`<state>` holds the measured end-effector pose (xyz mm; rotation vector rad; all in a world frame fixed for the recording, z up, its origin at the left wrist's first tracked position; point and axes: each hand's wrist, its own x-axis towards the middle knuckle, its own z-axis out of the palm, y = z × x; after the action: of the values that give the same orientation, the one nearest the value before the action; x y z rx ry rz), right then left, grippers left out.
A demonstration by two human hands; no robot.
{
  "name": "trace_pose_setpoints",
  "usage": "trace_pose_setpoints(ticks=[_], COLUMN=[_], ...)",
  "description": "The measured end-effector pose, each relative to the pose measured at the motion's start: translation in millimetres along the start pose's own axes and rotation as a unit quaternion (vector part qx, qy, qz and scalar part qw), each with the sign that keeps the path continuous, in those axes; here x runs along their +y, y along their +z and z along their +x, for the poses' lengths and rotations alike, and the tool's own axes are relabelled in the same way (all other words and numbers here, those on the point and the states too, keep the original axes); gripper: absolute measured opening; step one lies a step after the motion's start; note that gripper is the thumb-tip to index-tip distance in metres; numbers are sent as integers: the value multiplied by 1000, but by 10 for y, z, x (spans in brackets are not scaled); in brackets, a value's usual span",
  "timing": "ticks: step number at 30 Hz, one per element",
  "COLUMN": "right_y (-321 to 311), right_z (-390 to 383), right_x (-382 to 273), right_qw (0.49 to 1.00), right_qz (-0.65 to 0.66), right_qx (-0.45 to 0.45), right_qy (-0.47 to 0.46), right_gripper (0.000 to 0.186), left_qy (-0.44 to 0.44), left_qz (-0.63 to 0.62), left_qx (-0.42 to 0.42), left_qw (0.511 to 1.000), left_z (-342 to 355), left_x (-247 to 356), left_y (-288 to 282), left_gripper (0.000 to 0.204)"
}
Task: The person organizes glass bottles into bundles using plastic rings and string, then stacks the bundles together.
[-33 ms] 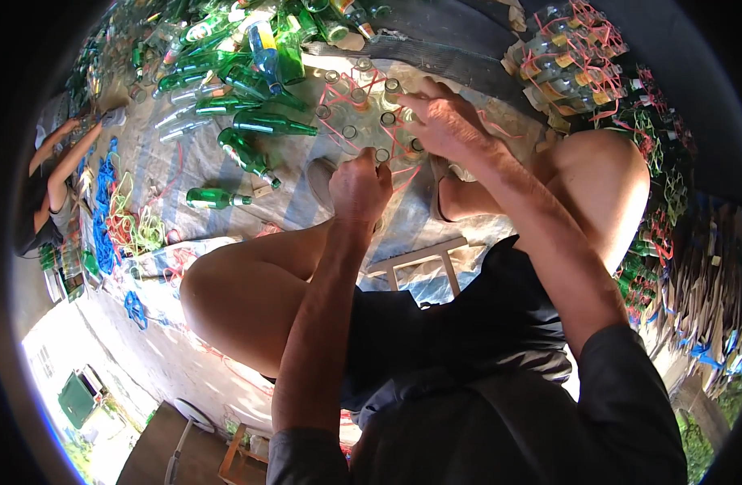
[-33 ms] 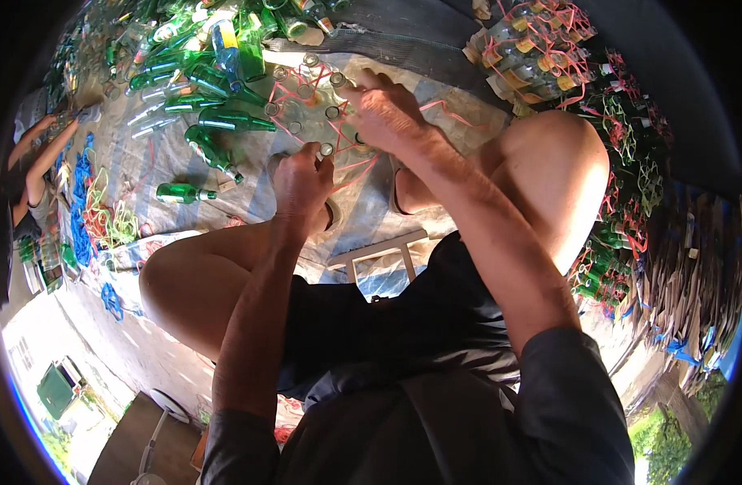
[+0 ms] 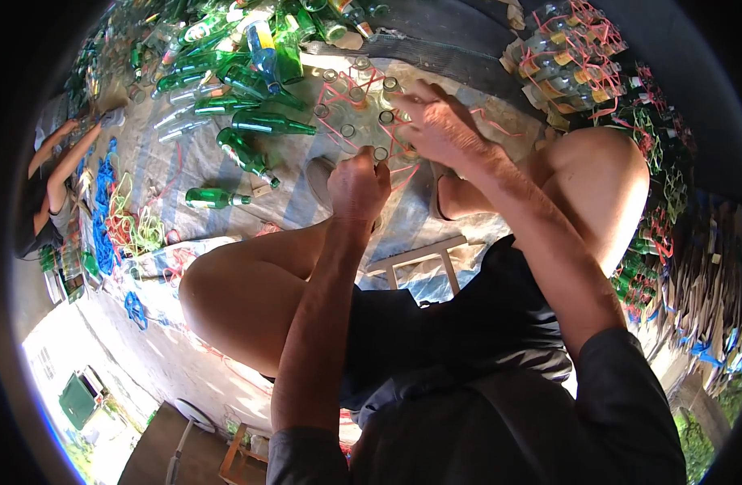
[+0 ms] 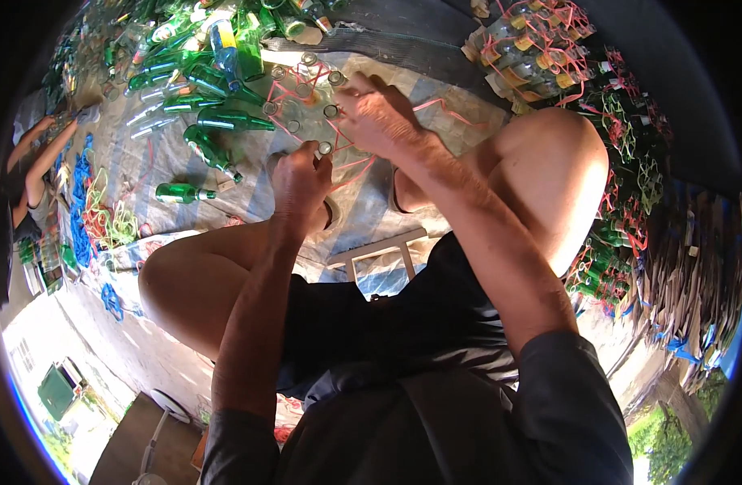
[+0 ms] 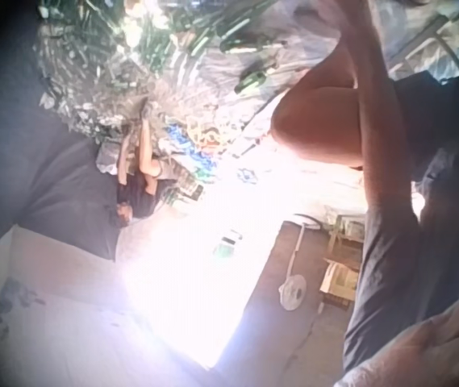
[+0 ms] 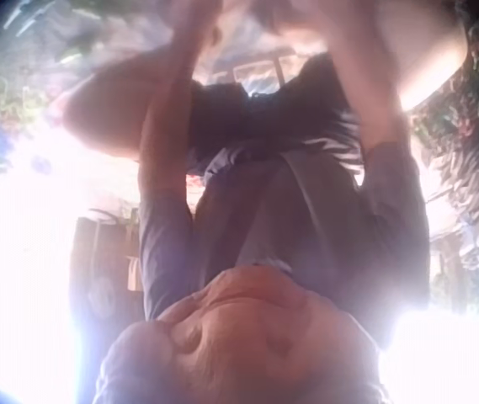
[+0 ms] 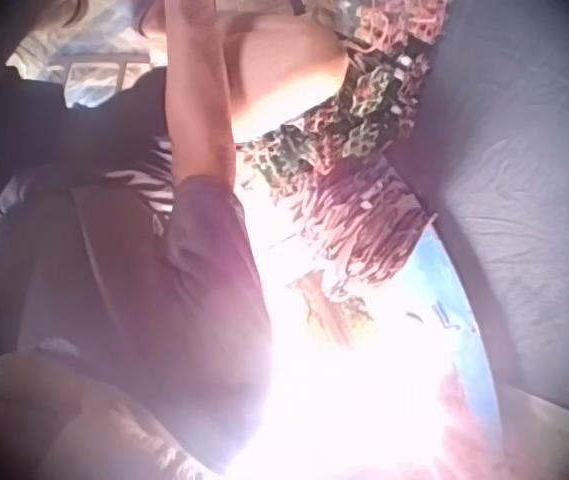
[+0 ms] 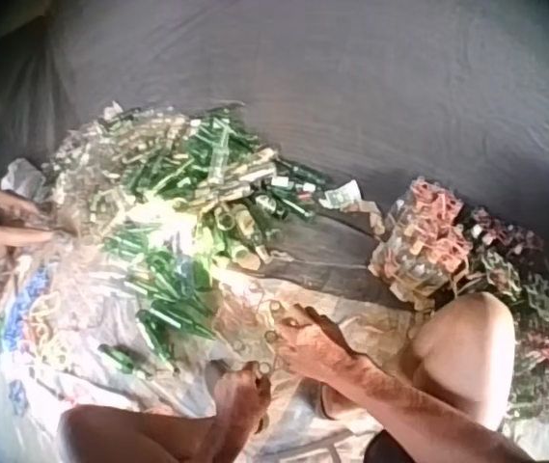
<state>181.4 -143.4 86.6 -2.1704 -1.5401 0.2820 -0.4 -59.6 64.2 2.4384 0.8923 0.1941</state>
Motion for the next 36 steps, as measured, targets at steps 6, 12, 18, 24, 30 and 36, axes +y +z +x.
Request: trace_pose_setpoints(ticks=[6,12,18,24,30,36], right_y=[159,229,271,365,455,350], right_z=[-190,-162,-188,-155,-146,-182], right_x=[-160,-113,-96,-35,4,-2], right_qw=[999,999,999,997,988,995], right_qz=[-15,7,21,16,54,42], right_qx=[-9,4,18,53,127,60], right_qy=[-33,-34,-45,-61,-69,-64], right_gripper=[60,58,57,41,30,43], left_qy=[12,22,46,220,178,32], left_qz=[-10,-2,99,163,199,93], left_qx=[10,8,-94,-130,-204,-180], left_qw=[1000,1000,990,953,942,979], left_z=[-37,-41,103,471,779,714], left_x=[15,21,142,83,177,-23], left_y=[-35,-60,-278,-402,-385,-331], left_gripper=[24,22,14,7,13,17])
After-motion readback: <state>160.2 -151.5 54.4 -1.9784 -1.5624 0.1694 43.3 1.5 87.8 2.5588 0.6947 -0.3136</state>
